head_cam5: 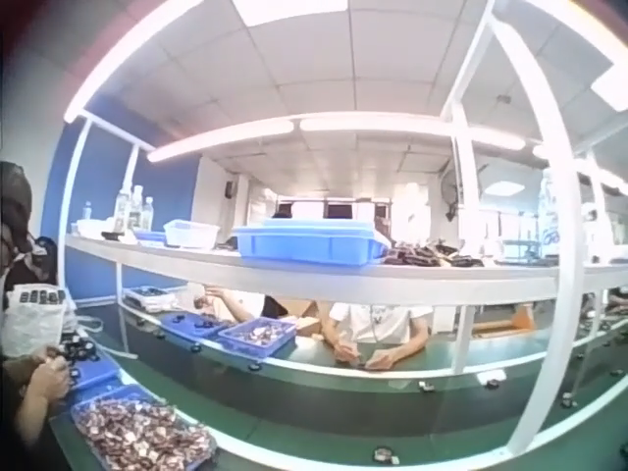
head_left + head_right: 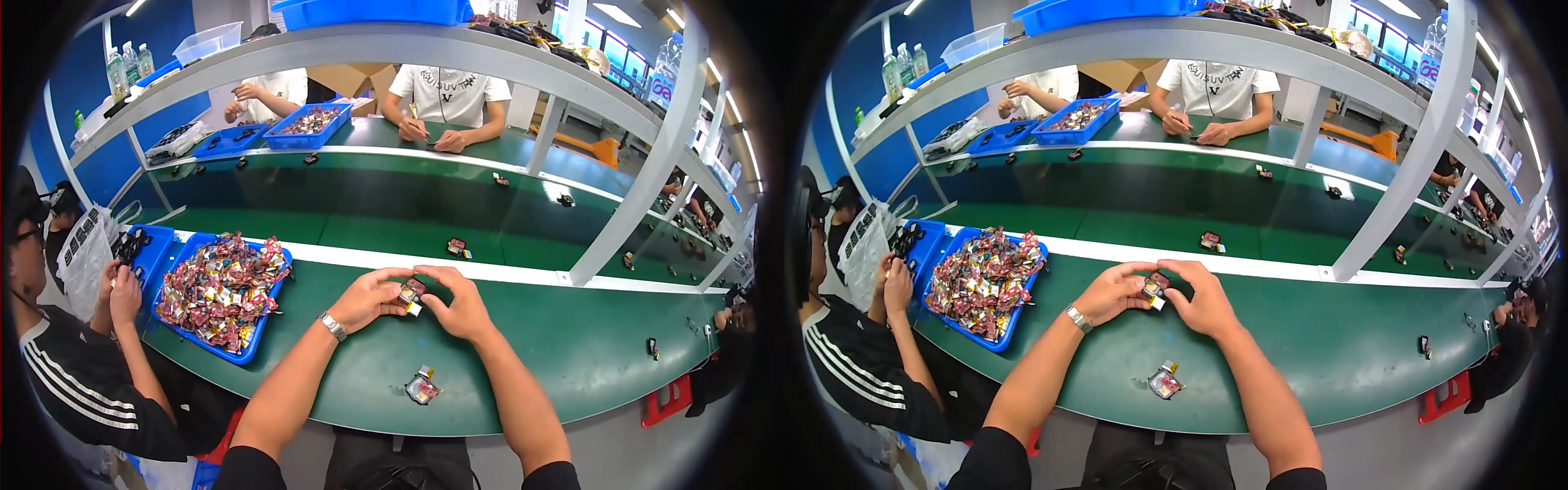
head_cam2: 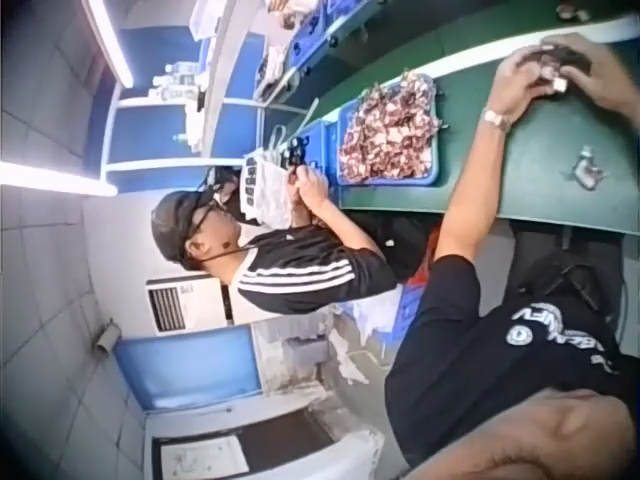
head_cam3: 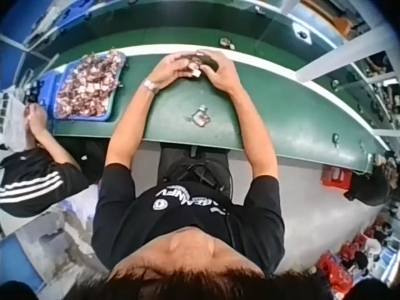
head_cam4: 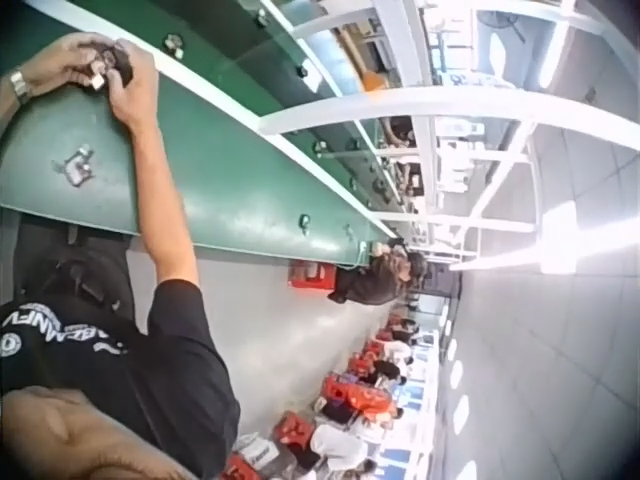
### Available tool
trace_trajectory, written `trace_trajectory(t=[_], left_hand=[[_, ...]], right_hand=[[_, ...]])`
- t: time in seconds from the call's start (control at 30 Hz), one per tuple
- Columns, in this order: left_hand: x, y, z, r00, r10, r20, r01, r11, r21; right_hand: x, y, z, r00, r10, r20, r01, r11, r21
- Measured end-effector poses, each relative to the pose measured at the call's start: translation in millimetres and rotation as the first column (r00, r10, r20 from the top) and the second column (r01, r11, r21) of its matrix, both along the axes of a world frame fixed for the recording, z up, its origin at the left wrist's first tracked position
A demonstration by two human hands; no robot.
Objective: Sorting small electronic components or toy car parts on a factory assembly line conveyor belt.
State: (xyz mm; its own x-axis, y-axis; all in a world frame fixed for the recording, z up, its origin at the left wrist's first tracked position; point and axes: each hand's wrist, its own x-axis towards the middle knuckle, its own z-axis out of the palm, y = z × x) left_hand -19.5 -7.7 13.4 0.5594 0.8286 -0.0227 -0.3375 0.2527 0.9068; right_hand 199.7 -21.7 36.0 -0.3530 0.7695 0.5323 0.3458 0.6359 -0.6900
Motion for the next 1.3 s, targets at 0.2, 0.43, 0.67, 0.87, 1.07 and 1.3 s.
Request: trace_trajectory(t=[0.2,0.43,0.67,0.87,1.07,1.3], left_hand=[[10.2,-7.9,3.9,0.996,0.082,-0.015,-0.082,0.997,-0.006],[18.7,-10.6,4.2,0.988,0.149,-0.032,-0.149,0.989,0.009],[17.4,-9.3,3.3,0.986,0.146,-0.078,-0.143,0.989,0.039],[16.7,-10.3,2.6,0.986,0.135,-0.098,-0.130,0.990,0.051],[16.2,-12.0,6.1,0.993,0.080,-0.089,-0.070,0.991,0.113],[16.2,-10.1,2.3,0.987,0.092,-0.133,-0.083,0.994,0.071]], right_hand=[[-23.8,-8.7,-4.4,0.954,-0.289,0.078,0.265,0.937,0.227],[-23.6,-2.0,-9.6,0.931,-0.325,0.167,0.263,0.913,0.311],[-10.7,1.4,-6.9,0.957,-0.152,0.246,0.108,0.977,0.183],[-6.7,1.6,-6.8,0.979,-0.088,0.187,0.067,0.991,0.115],[-5.9,3.5,-9.5,0.983,-0.096,0.157,0.078,0.990,0.118],[-1.4,0.9,-3.3,0.987,-0.008,0.163,0.005,1.000,0.016]])
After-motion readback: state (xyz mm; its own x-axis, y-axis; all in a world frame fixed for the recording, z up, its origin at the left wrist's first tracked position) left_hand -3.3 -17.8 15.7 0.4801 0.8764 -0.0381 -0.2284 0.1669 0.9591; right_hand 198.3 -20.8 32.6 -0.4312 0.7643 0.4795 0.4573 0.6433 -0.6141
